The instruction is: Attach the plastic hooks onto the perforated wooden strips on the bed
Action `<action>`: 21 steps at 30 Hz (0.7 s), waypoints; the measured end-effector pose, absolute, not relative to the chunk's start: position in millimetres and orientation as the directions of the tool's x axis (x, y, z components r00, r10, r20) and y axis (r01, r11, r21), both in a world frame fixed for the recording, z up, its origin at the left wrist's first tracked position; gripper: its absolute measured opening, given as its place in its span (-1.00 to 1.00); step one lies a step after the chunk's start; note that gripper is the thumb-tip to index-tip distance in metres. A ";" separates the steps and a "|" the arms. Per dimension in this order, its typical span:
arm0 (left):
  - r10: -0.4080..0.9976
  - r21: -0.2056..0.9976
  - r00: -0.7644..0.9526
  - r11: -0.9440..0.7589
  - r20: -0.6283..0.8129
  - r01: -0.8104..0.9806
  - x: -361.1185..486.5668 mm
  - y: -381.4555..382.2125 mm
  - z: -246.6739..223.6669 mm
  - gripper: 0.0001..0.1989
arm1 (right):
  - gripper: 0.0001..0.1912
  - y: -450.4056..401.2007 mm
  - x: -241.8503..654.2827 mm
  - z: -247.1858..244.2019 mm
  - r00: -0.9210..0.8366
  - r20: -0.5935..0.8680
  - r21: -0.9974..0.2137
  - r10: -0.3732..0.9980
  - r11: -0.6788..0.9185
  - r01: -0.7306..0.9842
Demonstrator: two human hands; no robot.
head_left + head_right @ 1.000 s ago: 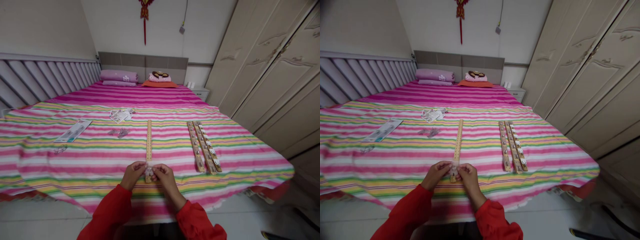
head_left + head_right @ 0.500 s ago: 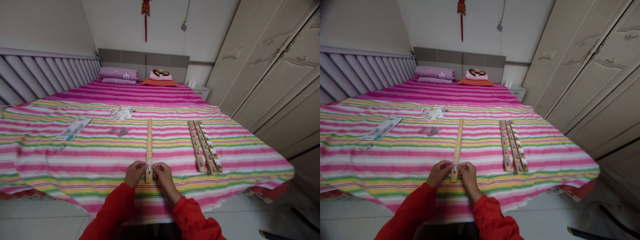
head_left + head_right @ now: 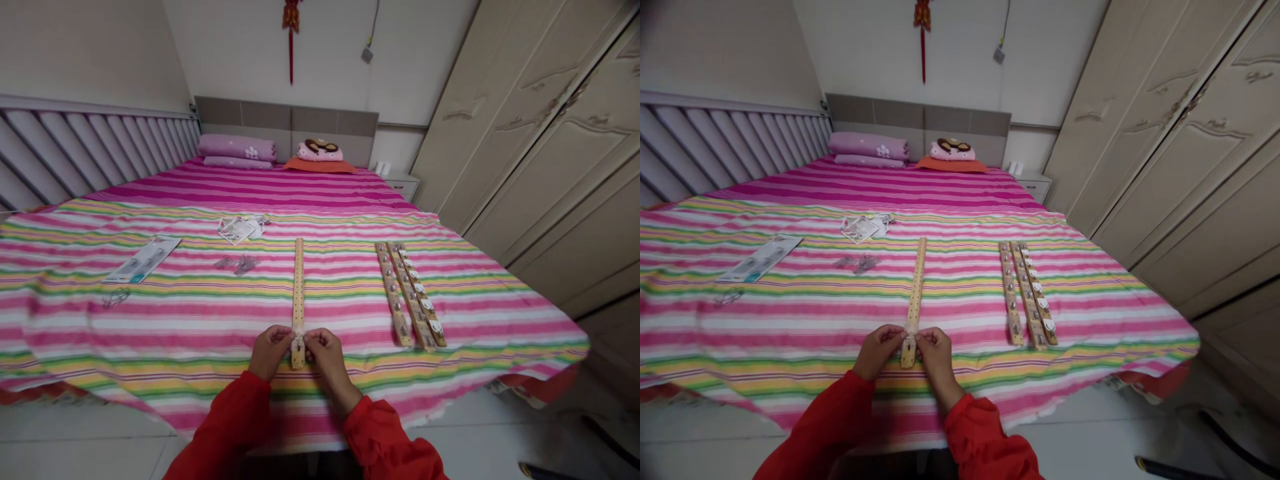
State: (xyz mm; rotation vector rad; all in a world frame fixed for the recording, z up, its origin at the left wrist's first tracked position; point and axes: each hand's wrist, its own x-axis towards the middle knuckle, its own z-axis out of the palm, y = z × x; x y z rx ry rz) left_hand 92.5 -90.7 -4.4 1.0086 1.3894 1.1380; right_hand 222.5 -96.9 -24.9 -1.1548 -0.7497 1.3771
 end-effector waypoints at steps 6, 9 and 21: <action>0.968 0.976 -0.128 0.214 -0.217 -0.040 95.6 -91.1 -4.6 -0.64 | -0.74 -96.3 222.8 -27.3 0.116 -0.208 -0.927 0.971 -0.158 -0.339; 0.960 0.971 -0.145 0.237 -0.240 -0.039 95.8 -90.8 -6.2 -0.60 | -0.71 -96.5 222.3 -29.0 0.119 -0.208 -0.927 0.971 -0.157 -0.339; 0.914 0.911 0.018 0.405 -0.405 -0.081 95.3 -89.9 2.6 -0.49 | -0.49 -106.8 221.5 -34.2 0.042 -0.294 -0.917 0.955 -0.270 -0.293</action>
